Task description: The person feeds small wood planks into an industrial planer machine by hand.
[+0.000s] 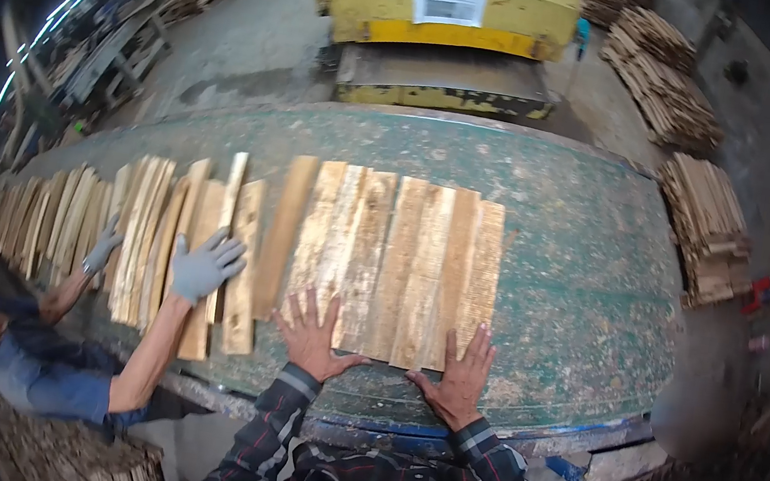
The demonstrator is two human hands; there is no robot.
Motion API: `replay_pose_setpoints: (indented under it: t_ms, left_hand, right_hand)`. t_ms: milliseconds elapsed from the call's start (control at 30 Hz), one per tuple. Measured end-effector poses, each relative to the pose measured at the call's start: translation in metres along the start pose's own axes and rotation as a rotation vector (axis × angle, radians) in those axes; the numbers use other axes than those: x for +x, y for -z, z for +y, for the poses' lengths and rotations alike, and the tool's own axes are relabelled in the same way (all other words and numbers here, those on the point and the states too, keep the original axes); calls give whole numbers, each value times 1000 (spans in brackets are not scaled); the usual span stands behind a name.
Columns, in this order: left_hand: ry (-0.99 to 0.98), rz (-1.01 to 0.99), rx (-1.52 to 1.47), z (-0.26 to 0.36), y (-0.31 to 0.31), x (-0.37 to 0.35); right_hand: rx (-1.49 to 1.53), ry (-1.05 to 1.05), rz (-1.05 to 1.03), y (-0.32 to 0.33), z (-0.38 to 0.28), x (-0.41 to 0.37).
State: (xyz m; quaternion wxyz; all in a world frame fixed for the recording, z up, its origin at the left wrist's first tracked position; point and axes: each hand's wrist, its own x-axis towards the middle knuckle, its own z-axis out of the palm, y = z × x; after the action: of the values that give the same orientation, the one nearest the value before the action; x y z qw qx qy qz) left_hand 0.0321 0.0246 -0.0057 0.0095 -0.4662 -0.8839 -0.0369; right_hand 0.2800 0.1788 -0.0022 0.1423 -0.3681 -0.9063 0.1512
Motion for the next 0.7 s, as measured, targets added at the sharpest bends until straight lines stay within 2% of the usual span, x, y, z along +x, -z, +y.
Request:
replay_pose_setpoints:
  t_ms: [200,233,333,400,467,600,700]
  left_hand:
    - [-62,-22,-96,1,9,-4]
    - [-103,-137,-71,3,35,-3]
    - [14,310,-122,-41,26,1]
    - [413,311,88,-83,13,16]
    - [570,359,164,-119,-10,15]
    - [536,354,166,-155,-22,27]
    - [562,366,192,-160,-21,50]
  right_hand:
    - [-32,-4,-25,0,-4,-2]
    - [-29,-9,-34,0,-4,-3]
    - [-43,-9,-35,0,-2,-2]
    - [-56,-8,-34,-1,-2,-4]
    - [-67,-14,-32,-2,-2,-2]
    - [-45,-32,-41,0,-3,-2]
    - [-39,-35,-48,1,-5,0]
